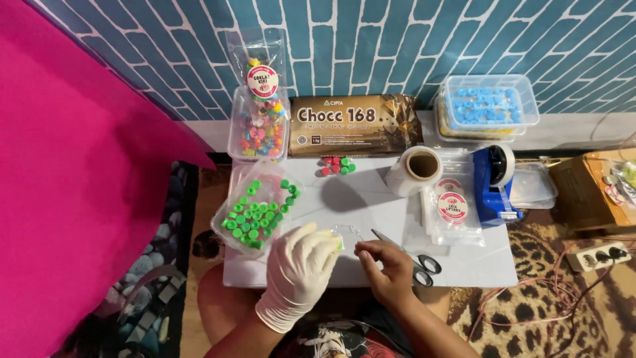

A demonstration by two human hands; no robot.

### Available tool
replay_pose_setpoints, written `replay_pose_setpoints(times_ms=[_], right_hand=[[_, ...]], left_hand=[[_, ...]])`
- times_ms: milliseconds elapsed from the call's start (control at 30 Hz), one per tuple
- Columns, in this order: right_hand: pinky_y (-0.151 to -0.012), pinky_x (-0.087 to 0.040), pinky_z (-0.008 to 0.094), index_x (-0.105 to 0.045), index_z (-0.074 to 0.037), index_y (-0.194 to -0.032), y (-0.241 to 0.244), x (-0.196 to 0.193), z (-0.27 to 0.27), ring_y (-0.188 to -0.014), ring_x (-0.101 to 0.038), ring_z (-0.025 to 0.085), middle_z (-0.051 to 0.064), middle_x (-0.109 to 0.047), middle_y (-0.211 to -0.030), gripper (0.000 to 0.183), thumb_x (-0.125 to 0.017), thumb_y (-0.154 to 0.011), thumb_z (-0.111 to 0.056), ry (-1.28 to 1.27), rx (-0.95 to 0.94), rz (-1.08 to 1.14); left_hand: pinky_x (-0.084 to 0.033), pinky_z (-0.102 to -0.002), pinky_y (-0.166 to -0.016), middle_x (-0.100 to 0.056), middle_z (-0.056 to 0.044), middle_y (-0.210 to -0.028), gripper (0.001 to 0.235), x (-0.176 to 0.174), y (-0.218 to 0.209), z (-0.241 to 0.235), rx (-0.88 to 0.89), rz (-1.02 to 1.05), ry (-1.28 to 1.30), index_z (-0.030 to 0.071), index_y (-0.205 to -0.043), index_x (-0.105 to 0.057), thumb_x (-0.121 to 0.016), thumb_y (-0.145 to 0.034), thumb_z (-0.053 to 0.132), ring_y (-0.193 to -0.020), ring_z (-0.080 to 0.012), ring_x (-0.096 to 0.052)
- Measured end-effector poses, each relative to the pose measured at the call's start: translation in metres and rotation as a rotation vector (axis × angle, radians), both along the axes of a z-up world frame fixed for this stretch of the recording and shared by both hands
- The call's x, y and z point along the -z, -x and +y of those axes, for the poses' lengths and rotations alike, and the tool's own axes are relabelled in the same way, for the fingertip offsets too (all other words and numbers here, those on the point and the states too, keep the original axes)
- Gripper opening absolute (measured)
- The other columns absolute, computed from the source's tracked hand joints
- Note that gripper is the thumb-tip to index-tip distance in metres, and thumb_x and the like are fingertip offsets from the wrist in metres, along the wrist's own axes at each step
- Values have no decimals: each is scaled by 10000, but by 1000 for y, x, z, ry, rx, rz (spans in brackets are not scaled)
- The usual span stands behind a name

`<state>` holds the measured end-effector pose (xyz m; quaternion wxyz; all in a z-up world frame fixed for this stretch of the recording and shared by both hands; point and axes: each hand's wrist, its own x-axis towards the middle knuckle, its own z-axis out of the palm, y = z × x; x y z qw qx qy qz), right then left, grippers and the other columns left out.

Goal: The person cuts pieces of clear plastic wrap using scissors and individually wraps small green and multicolored items by hand.

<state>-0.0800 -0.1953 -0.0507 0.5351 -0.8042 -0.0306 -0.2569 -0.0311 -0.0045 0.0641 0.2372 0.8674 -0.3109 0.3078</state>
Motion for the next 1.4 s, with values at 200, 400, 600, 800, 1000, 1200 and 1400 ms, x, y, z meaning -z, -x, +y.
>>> replay_pose_setpoints(times_ms=[200,400,600,800,1000,1200,1400], right_hand=[[-584,-616,273,-802,15,-1082,0,9,-3,-679,-685,155,127,-817,-888,267,-791,-858,-130,-608,-173,431],[-589,-544,268,-800,27,-1069,3,14,-3,-603,-608,152,126,-792,-858,242,-812,-839,-48,-788,-213,476],[-619,-616,295,-764,37,-1145,4,10,-1,-757,-715,187,162,-802,-969,306,-797,-849,-33,-768,-283,467],[-730,-600,341,-739,47,-1126,-1,18,-13,-761,-738,263,193,-771,-904,256,-753,-871,20,-840,-276,418],[-783,-608,253,-788,-18,-1037,-19,-6,-21,-884,-660,158,70,-612,-957,186,-755,-857,17,-342,11,347],[-650,-534,253,-831,-106,-1005,-36,-3,-4,-657,-658,129,23,-713,-888,191,-734,-842,-132,97,-32,437],[-676,-539,304,-840,-181,-962,-45,-6,13,-673,-689,159,-23,-757,-914,205,-695,-820,-211,279,-24,623]], left_hand=[[-557,-387,-612,-697,-40,-979,109,18,12,-18,185,12,152,65,-966,-686,-712,-913,-27,-873,-298,-687],[-606,-411,-887,-720,-133,-1105,308,43,23,-18,193,230,353,52,-1249,-673,-675,-941,44,-978,-297,-721],[-605,-414,-1045,-737,-198,-1244,576,54,26,-21,213,413,555,2,-1472,-452,-662,-938,-51,-1030,-271,-786],[-628,-362,-951,-581,-178,-1482,445,55,23,-12,234,280,470,-8,-1461,-446,-477,-1022,-72,-1149,-289,-788],[-534,-455,-1095,-558,-165,-1372,331,70,19,-3,62,225,243,26,-1299,-646,-617,-971,56,-1268,-352,-597],[-353,-581,-1158,-513,-287,-1482,392,87,29,-4,-10,285,-117,79,-1229,-711,-647,-899,280,-1383,-479,-442],[-375,-596,-1141,-504,-289,-1470,445,93,29,-2,-10,219,-128,41,-1239,-717,-651,-875,288,-1348,-481,-461]])
